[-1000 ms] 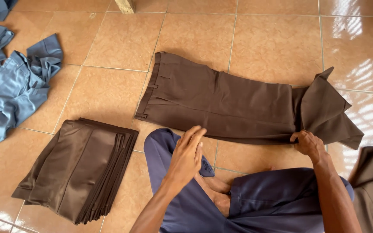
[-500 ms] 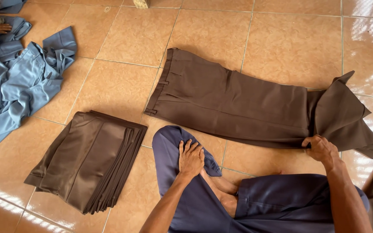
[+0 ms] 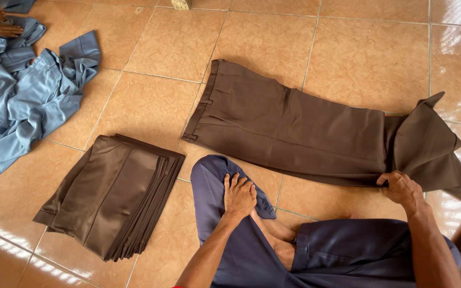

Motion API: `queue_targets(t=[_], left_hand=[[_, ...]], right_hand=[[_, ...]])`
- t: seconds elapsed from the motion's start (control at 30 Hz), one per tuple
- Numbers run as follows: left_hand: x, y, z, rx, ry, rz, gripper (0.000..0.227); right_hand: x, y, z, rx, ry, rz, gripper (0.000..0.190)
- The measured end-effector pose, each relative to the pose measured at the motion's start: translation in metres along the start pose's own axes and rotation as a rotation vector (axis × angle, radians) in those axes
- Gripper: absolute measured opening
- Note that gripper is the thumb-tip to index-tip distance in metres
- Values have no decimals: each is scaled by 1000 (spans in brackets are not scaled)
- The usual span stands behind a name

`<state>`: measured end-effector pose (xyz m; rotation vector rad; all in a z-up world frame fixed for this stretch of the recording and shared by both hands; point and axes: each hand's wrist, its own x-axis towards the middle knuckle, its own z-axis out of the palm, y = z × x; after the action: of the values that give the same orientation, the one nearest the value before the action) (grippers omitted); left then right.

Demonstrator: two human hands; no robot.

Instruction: The person is sitting on the floor, picking up pants from a pile, laying them flat, folding them into a rectangular shape, and placing them on a stack.

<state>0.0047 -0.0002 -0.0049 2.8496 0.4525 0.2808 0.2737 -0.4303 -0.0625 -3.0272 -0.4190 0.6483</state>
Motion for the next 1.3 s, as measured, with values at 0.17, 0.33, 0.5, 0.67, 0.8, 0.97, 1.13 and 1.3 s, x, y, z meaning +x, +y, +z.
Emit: queue_targets(t=[0.17, 0.33, 0.5, 0.67, 0.8, 0.97, 1.13, 1.3], left_hand=[[-1, 1, 0, -23, 56, 4, 32], [-1, 1, -2, -15, 21, -1, 32], [-1, 1, -3, -7, 6, -4, 33], [-2, -1, 0, -16, 49, 7, 31], [-2, -1, 2, -21, 50, 1, 30], [-2, -3, 6, -27, 27, -18, 32], [-2, -4, 7, -46, 45, -7, 31], [-3, -3, 4, -43, 48, -6, 31]], right_hand=[[1, 2, 4, 10, 16, -7, 28], [0, 1, 4, -6, 19, 12, 27], [5, 7, 11, 3, 50, -12, 31], [7, 11, 13, -24, 27, -13, 34], [15, 19, 21, 27, 72, -90, 34], [13, 17, 20, 31, 78, -93, 33], [13, 16, 18, -9, 64, -68, 35], [14, 17, 20, 24, 61, -77, 35]])
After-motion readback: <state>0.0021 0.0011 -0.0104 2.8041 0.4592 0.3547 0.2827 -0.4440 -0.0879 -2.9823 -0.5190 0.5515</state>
